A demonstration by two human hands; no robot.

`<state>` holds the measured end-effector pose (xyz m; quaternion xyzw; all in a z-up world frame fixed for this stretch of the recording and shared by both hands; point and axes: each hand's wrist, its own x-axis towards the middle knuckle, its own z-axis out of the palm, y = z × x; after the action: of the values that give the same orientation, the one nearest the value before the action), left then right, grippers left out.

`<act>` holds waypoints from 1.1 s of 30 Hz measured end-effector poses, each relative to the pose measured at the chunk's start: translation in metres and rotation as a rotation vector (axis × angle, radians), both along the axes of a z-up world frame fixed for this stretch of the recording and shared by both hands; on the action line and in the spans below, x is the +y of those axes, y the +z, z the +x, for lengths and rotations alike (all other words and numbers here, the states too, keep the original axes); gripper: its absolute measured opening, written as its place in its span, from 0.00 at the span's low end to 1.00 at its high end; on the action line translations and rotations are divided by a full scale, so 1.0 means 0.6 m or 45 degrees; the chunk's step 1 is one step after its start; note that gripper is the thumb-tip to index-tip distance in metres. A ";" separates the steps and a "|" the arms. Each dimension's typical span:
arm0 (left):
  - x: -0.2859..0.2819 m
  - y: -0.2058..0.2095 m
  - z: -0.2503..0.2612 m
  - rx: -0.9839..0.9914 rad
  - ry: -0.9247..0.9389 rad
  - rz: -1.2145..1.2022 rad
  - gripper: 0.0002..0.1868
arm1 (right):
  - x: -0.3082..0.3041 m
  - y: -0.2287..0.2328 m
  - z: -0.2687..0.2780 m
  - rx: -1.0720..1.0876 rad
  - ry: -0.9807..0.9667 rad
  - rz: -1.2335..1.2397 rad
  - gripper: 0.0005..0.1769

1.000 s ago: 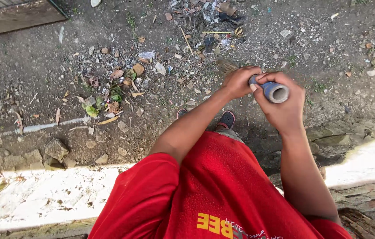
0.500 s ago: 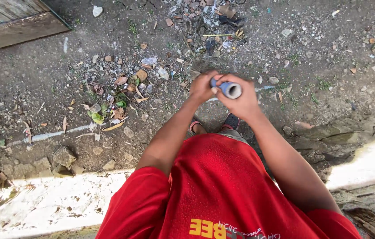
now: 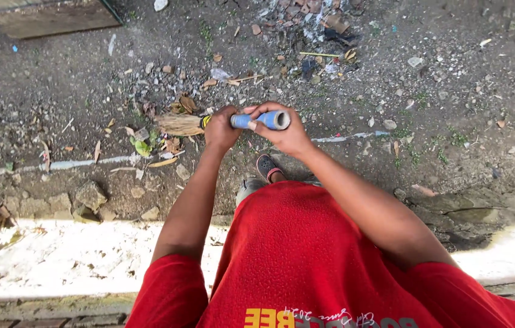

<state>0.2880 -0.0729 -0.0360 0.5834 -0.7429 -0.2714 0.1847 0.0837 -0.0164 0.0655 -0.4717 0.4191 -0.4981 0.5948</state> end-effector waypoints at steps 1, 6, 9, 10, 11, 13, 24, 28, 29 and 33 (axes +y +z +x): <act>0.005 0.009 0.002 -0.005 0.007 0.008 0.17 | 0.003 0.016 -0.002 -0.005 0.007 0.008 0.09; 0.003 0.067 -0.056 0.176 -0.168 -0.025 0.13 | 0.018 0.102 -0.047 0.185 -0.075 -0.062 0.06; -0.011 0.099 -0.118 0.237 -0.362 -0.039 0.13 | 0.035 0.156 -0.084 0.270 -0.153 -0.078 0.06; -0.011 0.100 -0.141 0.238 -0.369 -0.032 0.13 | 0.045 0.164 -0.096 0.270 -0.159 -0.071 0.06; -0.015 0.104 -0.166 0.276 -0.428 -0.034 0.14 | 0.051 0.174 -0.110 0.312 -0.207 -0.116 0.06; -0.021 0.111 -0.218 0.318 -0.498 -0.034 0.16 | 0.064 0.190 -0.138 0.357 -0.264 -0.158 0.06; -0.036 0.085 -0.447 0.390 -0.644 0.016 0.18 | 0.069 0.201 -0.229 0.800 -0.655 -0.228 0.06; -0.051 0.052 -0.497 0.335 -0.571 0.048 0.19 | 0.052 0.164 -0.257 0.886 -0.695 -0.288 0.07; -0.057 0.033 -0.508 0.302 -0.559 0.093 0.18 | 0.046 0.153 -0.264 0.894 -0.696 -0.283 0.08; -0.085 -0.006 -0.525 0.190 -0.546 0.249 0.16 | 0.009 0.114 -0.279 0.888 -0.698 -0.246 0.09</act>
<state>-0.0270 -0.1242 -0.0396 0.4058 -0.8041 -0.4175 0.1200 -0.0839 -0.0108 0.1340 -0.5362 0.6555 -0.4854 0.2172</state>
